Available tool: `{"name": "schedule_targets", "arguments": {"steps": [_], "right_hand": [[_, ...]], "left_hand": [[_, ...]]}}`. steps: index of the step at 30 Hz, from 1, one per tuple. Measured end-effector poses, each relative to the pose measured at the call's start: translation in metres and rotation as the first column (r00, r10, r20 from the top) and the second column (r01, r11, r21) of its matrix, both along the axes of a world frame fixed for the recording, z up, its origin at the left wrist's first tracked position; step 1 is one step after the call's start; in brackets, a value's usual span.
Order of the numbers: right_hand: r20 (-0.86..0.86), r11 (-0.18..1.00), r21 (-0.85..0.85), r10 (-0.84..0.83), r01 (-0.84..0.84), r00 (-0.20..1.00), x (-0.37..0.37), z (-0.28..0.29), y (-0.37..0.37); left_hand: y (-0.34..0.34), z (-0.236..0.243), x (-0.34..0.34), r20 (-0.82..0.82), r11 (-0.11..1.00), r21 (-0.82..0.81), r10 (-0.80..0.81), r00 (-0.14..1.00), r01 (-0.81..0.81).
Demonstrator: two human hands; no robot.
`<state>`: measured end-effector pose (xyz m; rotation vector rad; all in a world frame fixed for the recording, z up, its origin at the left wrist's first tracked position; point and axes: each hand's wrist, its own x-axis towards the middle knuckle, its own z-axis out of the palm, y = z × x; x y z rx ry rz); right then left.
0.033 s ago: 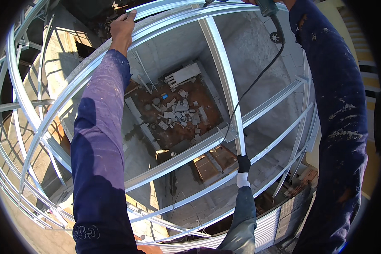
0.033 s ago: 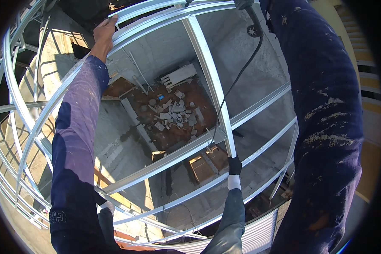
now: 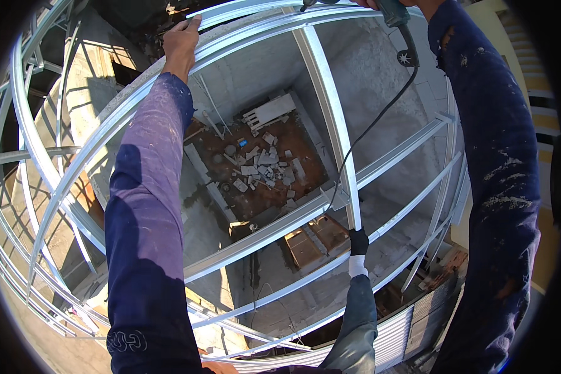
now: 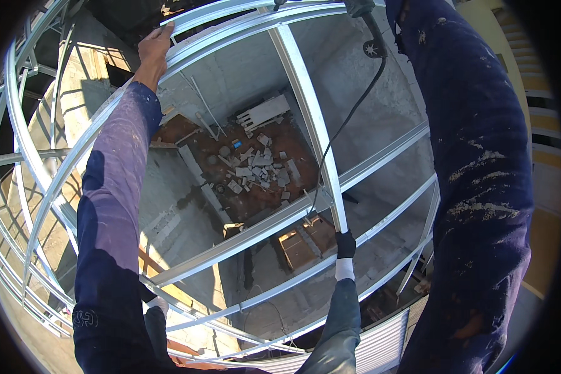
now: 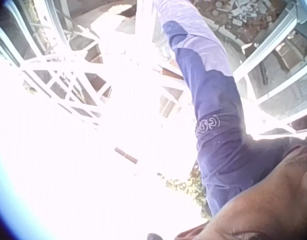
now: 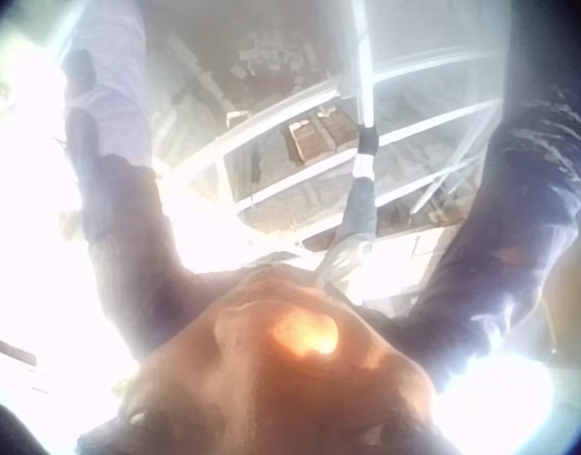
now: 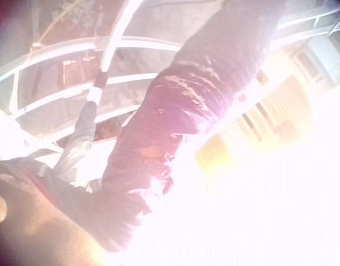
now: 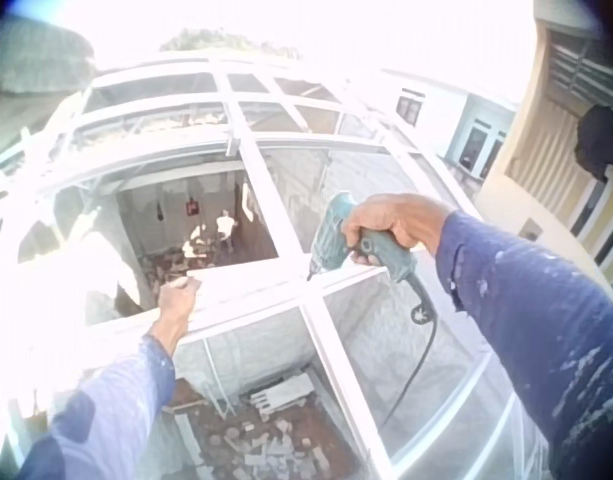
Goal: Installing and securing metal structural beams for a roof frame using a power drill and screws.
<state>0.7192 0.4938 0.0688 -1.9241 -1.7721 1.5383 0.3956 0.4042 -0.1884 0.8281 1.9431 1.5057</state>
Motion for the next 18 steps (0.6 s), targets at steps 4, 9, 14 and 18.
{"name": "schedule_targets", "arguments": {"steps": [4,9,14,18], "right_hand": [[-0.042,0.998,0.056,0.025,-0.023,0.999,0.018,-0.009,-0.01],[-0.205,0.996,0.03,-0.074,0.082,0.976,0.041,-0.018,-0.024],[-0.449,0.984,-0.012,-0.163,0.177,0.878,0.087,-0.035,-0.053],[-0.743,0.991,-0.024,-0.108,0.135,0.66,0.136,-0.066,-0.11]], "left_hand": [[-0.002,-0.003,0.0,-0.003,1.0,0.024,0.002,1.0,-0.002],[0.0,0.001,-0.013,-0.116,1.0,-0.003,0.018,0.993,-0.018],[0.0,0.01,0.0,-0.084,1.0,0.005,0.001,0.996,0.0],[-0.002,0.018,0.017,-0.199,0.989,0.024,0.148,0.969,-0.146]]}}
